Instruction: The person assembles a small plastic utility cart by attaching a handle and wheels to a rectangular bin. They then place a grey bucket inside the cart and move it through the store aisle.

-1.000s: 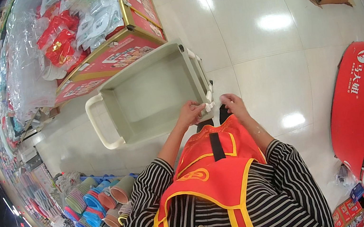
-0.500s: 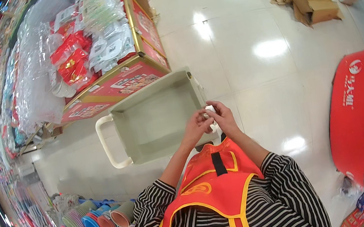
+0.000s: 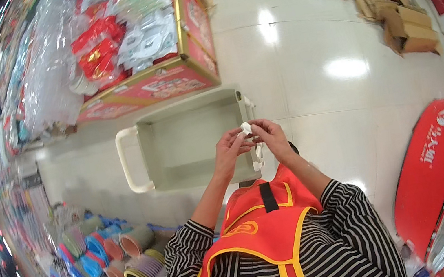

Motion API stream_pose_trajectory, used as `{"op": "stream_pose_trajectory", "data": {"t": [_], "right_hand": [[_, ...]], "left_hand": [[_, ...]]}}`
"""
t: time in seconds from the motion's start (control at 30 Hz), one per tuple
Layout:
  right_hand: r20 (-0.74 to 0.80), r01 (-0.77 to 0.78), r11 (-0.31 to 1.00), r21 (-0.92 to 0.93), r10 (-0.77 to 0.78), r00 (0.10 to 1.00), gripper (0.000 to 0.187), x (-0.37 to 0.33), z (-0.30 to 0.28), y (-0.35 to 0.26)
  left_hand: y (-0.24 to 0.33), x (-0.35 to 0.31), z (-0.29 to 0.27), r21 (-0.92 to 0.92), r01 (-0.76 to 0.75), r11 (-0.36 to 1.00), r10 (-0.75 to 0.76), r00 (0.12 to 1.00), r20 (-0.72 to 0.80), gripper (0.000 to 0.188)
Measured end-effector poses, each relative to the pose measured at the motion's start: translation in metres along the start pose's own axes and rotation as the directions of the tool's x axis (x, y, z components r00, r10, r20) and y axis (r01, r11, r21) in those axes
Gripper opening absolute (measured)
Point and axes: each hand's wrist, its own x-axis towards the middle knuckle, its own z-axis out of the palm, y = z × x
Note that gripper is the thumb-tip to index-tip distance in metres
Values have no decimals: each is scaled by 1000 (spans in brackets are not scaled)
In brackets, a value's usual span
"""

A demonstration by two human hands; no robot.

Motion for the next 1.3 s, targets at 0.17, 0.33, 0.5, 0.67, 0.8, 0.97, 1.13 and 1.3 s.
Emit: {"op": "stream_pose_trajectory", "data": {"t": [0.17,0.33,0.5,0.67,0.8,0.97,1.13,1.3], "right_hand": [[154,21,992,-125,-1,988,29,26,-15,-15],[127,147,937,-316,-112,986,31,30,-20,-6],[147,53,973,-223,-20,989,29,37,-23,5],[216,-47,987,-152,79,973,22,48,-25,3],[214,75,969,-234,-24,977,18,67,-30,5],[250,111,955,-275,-40,967,21,77,-22,-12],[248,65,963,-263,2,969,26,104,-30,-13],[221,27,935,-353,55,974,25,141,-50,-6]], "left_hand": [[-20,7,28,-459,-24,888,-46,989,-140,21],[-42,20,42,-591,-176,787,8,961,-276,18],[-52,29,46,-502,-222,836,65,948,-310,18],[-44,40,48,-497,-205,843,26,939,-342,19],[-43,53,37,-531,-129,838,-48,950,-308,18],[-48,65,23,-584,-105,805,-61,965,-257,11],[-42,72,28,-416,-106,903,-39,945,-325,14],[-38,84,11,-50,-193,980,148,872,-467,17]]}}
